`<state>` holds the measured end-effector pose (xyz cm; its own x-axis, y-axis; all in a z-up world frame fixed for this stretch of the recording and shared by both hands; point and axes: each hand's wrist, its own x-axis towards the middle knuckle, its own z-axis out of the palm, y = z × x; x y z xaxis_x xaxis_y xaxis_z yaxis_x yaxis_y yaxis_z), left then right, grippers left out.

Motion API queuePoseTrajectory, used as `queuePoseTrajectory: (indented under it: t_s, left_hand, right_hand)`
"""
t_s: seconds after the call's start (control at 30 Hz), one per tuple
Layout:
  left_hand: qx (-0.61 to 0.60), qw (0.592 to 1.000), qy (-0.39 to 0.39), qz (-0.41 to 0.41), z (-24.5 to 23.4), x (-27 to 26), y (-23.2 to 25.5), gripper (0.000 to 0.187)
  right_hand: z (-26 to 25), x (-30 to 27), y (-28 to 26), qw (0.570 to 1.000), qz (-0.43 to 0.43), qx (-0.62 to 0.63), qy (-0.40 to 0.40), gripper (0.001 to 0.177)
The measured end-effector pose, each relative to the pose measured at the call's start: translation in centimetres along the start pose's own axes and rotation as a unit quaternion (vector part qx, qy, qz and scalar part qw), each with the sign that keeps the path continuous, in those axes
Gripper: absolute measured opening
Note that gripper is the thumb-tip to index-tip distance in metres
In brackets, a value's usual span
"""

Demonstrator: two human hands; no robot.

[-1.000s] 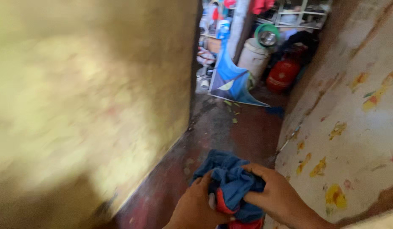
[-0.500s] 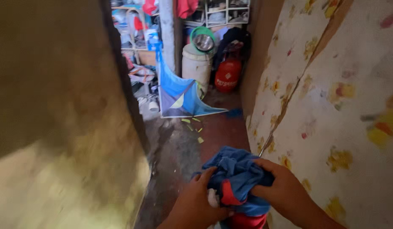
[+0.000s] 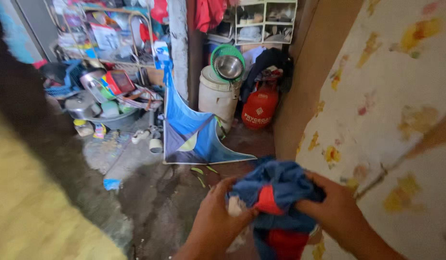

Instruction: The person wipes the exterior of a white blender base and jar using a pink cloth, then secures the lid. They move the blender to the floor, tidy a drawer, and handle a purple plastic bag.

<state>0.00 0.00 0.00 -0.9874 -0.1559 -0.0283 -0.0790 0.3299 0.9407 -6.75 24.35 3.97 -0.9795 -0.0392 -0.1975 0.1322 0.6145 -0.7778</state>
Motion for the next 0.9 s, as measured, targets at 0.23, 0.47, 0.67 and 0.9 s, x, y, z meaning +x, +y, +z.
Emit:
queuePoseTrajectory:
  t_s: [0.23,0.47,0.67,0.9]
  left_hand:
    - [-0.007,0.999,0.035,-0.002,3.4,14.5,-2.2,0.079]
    - [0.003,0.999,0.038,0.039,6.2,31.6,-6.8,0.052]
    - [0.011,0.998,-0.022,0.059,6.3,45.8,-7.5,0.043]
    - [0.006,0.999,0.018,0.050,8.2,58.0,-8.4,0.045]
  right_hand:
    - [0.5,16.5,-0.2,1.000,0.026,0.006,-0.005,0.068]
    - [3.5,32.6,-0.1,0.997,-0.037,0.070,-0.004,0.056]
    - [3.4,46.4,-0.6,0.992,0.123,-0.022,-0.013,0.051]
    - [3.0,61.5,1.5,0.996,0.094,0.008,-0.005,0.052]
